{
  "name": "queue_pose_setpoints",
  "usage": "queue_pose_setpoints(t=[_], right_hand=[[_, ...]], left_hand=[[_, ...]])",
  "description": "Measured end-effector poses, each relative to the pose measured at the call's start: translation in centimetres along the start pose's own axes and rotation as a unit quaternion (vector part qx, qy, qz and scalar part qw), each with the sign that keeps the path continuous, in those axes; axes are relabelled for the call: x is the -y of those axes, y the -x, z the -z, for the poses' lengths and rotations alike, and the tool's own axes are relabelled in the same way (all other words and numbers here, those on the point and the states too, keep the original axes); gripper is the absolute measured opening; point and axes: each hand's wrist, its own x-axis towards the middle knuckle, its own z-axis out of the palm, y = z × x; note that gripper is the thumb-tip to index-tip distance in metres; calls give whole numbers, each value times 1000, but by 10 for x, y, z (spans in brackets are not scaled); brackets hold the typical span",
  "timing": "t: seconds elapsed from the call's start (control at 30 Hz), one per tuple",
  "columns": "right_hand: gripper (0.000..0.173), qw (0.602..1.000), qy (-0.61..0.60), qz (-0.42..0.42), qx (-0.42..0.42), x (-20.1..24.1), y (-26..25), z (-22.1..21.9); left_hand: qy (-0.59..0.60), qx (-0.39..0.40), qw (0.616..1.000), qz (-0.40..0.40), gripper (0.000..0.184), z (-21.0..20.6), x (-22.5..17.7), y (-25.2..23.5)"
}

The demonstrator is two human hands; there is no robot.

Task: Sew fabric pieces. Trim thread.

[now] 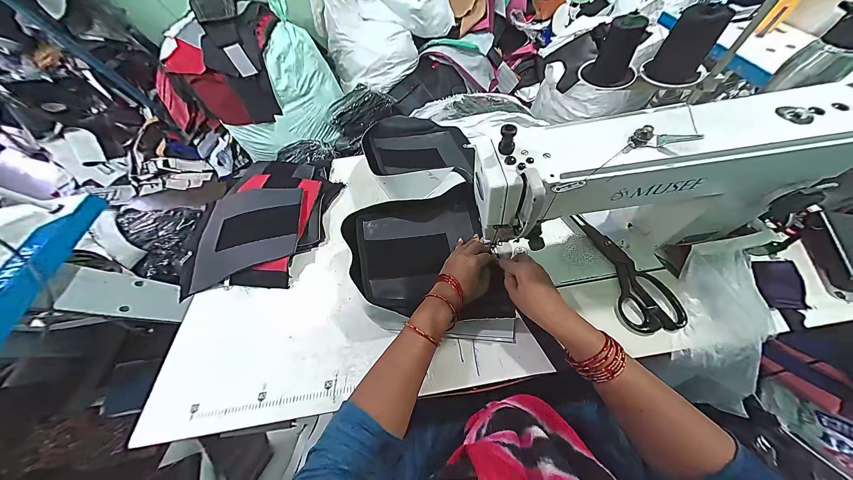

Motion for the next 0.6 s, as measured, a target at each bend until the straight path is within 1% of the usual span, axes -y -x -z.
queue_pose_setpoints(t=[0.1, 0.17, 0.27, 0.33, 0.4, 0.43, 0.47, 0.5, 0.53, 0.57, 0.6], right_hand=[[41, 998, -61, 7, -18, -18, 12, 3], [42, 997, -78, 16, -25, -27, 24, 1], [44, 993, -94, 28, -60, -35, 36, -8], [42, 993, -79, 28, -79, -34, 40, -12], [43, 996, -57, 13, -72, -29, 42, -11], [43, 996, -57, 5, -61, -26, 43, -10], [43, 997, -62, 0, -52, -25, 42, -9], [43, 997, -67, -2, -47, -24, 42, -8], [43, 996, -73, -2, -42, -25, 41, -8], [43, 996, -79, -1, -36, -26, 40, -8], [43, 996, -85, 1, -30, -27, 40, -7]], left_hand=[[37, 40, 996, 72, 33, 6, -20, 22], [54, 47, 992, 100, 37, 4, -36, 46], [35, -21, 996, 82, 39, -13, -49, 78], [13, -60, 996, 63, 39, -21, -54, 87], [-24, -79, 996, 33, 36, -23, -59, 89], [-43, -60, 997, 27, 39, -20, -63, 88], [-58, -20, 997, 38, 44, -13, -69, 86], [-69, 23, 996, 55, 45, -7, -74, 84], [-76, 54, 993, 68, 40, -2, -79, 82], [-81, 54, 993, 67, 32, -1, -81, 81], [-86, 21, 995, 50, 25, -3, -81, 83]])
